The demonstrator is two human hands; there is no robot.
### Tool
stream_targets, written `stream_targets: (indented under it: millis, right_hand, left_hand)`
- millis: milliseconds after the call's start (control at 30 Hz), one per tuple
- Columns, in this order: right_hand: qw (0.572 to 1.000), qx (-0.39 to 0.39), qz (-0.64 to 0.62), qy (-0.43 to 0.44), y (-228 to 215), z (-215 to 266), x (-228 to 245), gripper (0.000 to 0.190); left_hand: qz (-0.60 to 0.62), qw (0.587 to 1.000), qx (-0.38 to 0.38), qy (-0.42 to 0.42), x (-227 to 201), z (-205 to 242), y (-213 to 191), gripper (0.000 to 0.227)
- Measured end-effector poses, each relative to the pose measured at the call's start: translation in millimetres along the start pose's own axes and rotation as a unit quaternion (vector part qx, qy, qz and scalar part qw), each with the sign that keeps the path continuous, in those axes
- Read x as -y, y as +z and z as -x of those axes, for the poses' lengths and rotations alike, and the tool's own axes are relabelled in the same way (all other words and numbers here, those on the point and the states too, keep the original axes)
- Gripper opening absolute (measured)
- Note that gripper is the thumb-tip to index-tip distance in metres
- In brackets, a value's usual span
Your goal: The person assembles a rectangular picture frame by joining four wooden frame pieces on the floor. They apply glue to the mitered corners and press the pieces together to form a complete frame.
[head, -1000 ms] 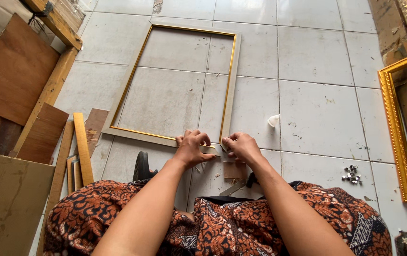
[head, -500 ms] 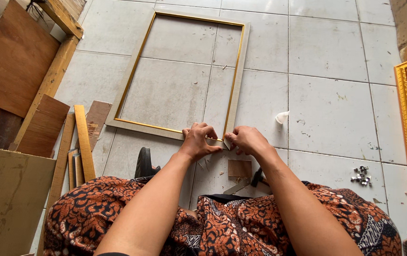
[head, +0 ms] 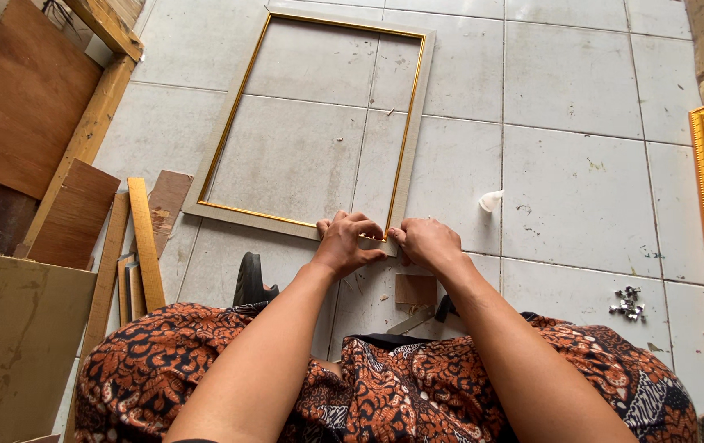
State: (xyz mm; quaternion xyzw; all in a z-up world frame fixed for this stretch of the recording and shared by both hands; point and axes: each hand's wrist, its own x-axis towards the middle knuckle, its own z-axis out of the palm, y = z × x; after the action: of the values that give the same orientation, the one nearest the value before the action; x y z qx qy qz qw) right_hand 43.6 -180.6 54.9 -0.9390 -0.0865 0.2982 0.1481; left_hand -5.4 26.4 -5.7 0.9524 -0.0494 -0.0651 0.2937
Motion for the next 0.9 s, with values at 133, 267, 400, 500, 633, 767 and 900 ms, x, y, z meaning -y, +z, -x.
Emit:
stream_targets:
  millis: [133, 267, 400, 500, 633, 767, 900]
  right_hand:
    - [1.000, -0.005, -0.007, -0.001, -2, 8, 2, 0.045]
    - [1.000, -0.008, -0.006, 0.004, 1, 6, -1, 0.047]
    - [1.000, -0.015, 0.000, 0.002, 1, 4, -1, 0.046]
    - [1.000, -0.021, -0.002, 0.008, 3, 6, 2, 0.047]
    - [1.000, -0.030, -0.004, 0.006, 5, 4, 1, 0.048]
    - [0.999, -0.038, 0.000, 0.008, 9, 1, 1, 0.049]
    - [0.999, -0.044, 0.014, 0.014, 12, 3, 2, 0.051]
  left_hand:
    - [0.002, 1.000, 0.010, 0.000, -6, 4, -6, 0.033]
    - [-0.008, 1.000, 0.006, -0.003, -10, 5, -7, 0.031]
    - [-0.017, 1.000, -0.004, -0.007, -12, 7, -7, 0.031]
    - [-0.015, 1.000, -0.003, -0.008, -12, 9, -5, 0.031]
    - [0.005, 1.000, -0.010, -0.010, -8, 5, -2, 0.028]
    - [0.005, 1.000, -0.021, -0.003, -5, 4, 1, 0.027]
    - [0.003, 1.000, -0.022, 0.000, -6, 5, 1, 0.027]
